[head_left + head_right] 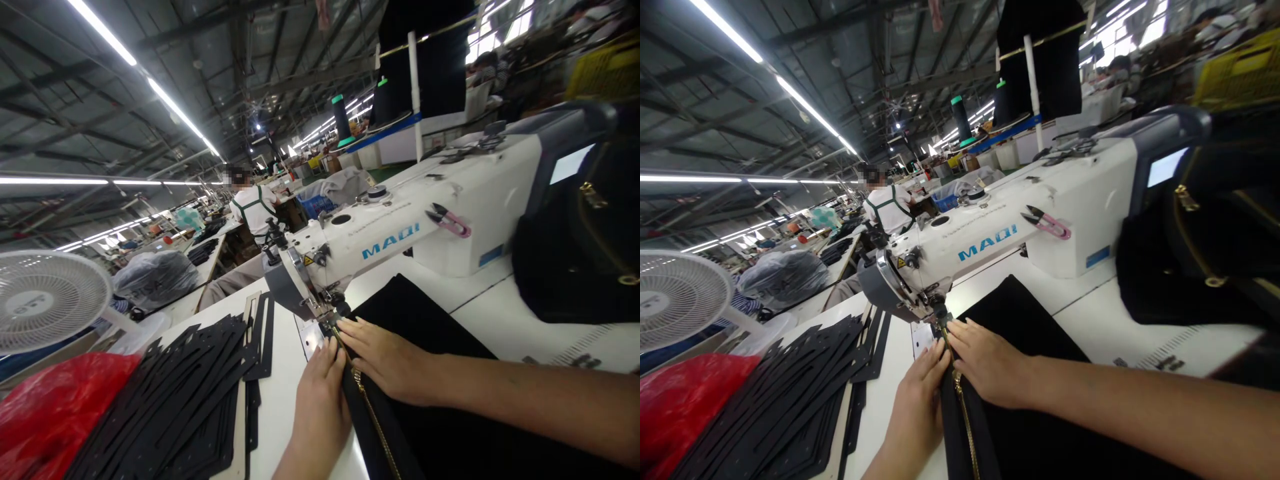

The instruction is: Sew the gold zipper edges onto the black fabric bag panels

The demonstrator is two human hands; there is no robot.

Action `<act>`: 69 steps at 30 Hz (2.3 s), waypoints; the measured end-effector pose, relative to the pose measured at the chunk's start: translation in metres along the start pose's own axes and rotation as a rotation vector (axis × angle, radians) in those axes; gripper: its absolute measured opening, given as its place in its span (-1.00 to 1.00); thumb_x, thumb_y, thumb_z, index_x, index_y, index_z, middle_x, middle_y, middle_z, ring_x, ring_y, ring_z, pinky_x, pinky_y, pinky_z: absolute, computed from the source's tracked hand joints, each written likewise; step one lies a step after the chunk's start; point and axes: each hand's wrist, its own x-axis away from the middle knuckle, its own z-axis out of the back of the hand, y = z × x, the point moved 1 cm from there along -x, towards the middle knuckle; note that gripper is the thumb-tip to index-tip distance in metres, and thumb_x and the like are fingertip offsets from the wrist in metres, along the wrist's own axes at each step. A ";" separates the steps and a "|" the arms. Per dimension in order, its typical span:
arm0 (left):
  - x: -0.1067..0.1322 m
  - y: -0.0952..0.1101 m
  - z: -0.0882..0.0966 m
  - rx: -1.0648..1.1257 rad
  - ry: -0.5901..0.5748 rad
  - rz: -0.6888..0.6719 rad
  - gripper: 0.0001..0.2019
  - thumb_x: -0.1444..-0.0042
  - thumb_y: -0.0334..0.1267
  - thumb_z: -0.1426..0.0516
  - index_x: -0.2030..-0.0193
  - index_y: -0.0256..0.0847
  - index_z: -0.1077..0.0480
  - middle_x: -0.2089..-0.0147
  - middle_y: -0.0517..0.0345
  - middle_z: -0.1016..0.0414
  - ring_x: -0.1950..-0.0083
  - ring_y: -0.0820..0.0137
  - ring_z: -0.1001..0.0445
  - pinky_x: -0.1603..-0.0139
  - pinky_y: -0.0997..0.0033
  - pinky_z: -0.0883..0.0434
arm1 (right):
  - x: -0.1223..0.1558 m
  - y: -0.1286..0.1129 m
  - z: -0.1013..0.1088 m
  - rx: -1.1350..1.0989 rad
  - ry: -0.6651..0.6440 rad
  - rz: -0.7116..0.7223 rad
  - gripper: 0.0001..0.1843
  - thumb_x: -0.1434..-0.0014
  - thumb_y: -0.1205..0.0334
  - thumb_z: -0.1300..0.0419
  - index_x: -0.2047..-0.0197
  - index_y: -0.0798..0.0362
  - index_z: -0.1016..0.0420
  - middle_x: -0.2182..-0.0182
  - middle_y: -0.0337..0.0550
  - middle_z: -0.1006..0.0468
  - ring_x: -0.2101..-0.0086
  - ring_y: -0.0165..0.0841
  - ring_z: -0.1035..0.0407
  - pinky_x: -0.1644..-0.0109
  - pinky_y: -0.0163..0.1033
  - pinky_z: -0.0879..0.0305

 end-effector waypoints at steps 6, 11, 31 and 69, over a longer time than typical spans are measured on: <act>-0.007 0.000 0.005 -0.016 -0.071 -0.036 -0.47 0.17 -0.56 0.06 -0.02 -0.43 -0.33 -0.10 -0.26 -0.37 -0.13 0.11 -0.36 -0.13 -0.04 -0.34 | 0.006 -0.004 -0.009 -0.101 -0.058 0.027 -0.53 -0.26 0.33 0.12 -0.16 0.40 -0.22 -0.17 0.21 -0.21 -0.17 -0.13 -0.08 -0.25 0.01 -0.01; -0.010 0.002 0.006 0.009 -0.085 0.003 -0.44 0.23 -0.54 0.03 -0.02 -0.43 -0.33 -0.10 -0.26 -0.37 -0.13 0.10 -0.35 -0.15 -0.03 -0.32 | 0.004 0.005 -0.016 -0.083 -0.014 0.066 -0.54 -0.25 0.35 0.12 -0.17 0.36 -0.22 -0.17 0.21 -0.21 -0.18 -0.14 -0.06 -0.23 0.03 -0.06; 0.002 0.014 0.004 -0.063 0.041 0.052 -0.61 0.02 -0.60 0.02 0.06 -0.34 -0.39 0.02 -0.15 -0.49 0.04 0.17 -0.49 0.03 0.13 -0.48 | 0.056 -0.061 0.000 0.097 0.308 0.254 -0.62 -0.11 0.49 0.10 0.16 0.28 -0.50 0.21 0.13 -0.56 0.17 -0.19 -0.45 0.06 -0.17 -0.41; -0.022 -0.014 -0.003 0.197 0.049 0.140 -0.68 0.03 -0.52 0.03 0.15 -0.27 -0.41 0.18 -0.10 -0.49 0.13 0.20 -0.50 0.12 0.22 -0.50 | 0.010 -0.024 0.003 -0.254 0.286 0.136 -0.77 -0.13 0.39 -0.01 0.26 0.16 -0.48 0.26 -0.04 -0.55 0.20 -0.31 -0.42 0.02 -0.30 -0.32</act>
